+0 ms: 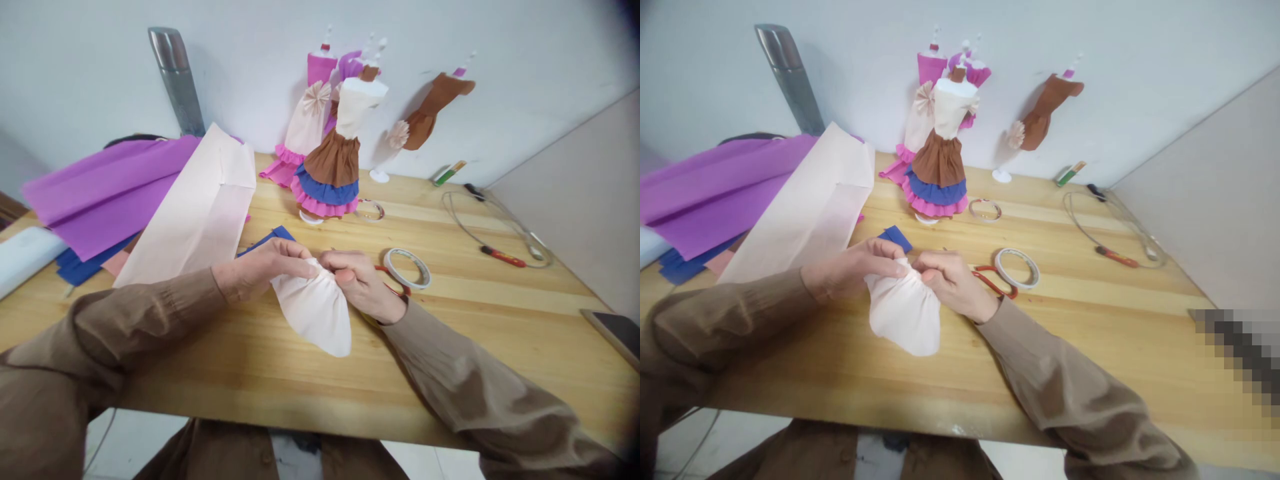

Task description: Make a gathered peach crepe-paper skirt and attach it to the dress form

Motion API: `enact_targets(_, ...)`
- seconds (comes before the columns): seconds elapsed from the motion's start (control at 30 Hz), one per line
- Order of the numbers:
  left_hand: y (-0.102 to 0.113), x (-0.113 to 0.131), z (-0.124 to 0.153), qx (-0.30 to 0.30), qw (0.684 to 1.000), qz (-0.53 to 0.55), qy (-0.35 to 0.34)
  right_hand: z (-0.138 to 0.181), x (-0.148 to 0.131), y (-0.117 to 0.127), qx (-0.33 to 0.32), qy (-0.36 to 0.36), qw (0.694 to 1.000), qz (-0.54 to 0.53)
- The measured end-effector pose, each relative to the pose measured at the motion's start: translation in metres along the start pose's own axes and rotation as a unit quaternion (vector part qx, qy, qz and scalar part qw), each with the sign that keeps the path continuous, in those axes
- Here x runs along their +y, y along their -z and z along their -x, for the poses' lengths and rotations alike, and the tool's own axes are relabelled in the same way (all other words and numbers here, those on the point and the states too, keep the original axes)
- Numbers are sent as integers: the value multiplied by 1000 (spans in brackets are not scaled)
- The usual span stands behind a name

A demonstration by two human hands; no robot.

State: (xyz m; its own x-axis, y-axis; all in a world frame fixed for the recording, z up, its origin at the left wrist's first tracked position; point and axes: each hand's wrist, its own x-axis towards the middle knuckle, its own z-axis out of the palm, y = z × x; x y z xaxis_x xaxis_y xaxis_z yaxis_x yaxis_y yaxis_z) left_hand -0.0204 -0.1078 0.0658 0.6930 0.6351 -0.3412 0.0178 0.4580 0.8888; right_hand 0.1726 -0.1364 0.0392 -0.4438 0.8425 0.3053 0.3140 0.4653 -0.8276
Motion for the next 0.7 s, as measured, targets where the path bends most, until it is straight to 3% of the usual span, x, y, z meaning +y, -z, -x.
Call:
enact_targets(0.3, 10, -2, -6, 28, 999, 16, -24, 7, 16, 6, 4, -124, 975, -183)
enact_targets(0.47, 22, 0, -10, 36, 998, 24, -44, 2, 7, 16, -18, -218, 946, -240)
enact_targets(0.57, 28, 1, -11, 16, 998, 25, -46, 0, 2, 24, -18, -264, 927, -265)
enact_targets(0.7, 30, 0, -11, -32, 999, 13, -41, 1, 2, 33, -44, -273, 919, -281)
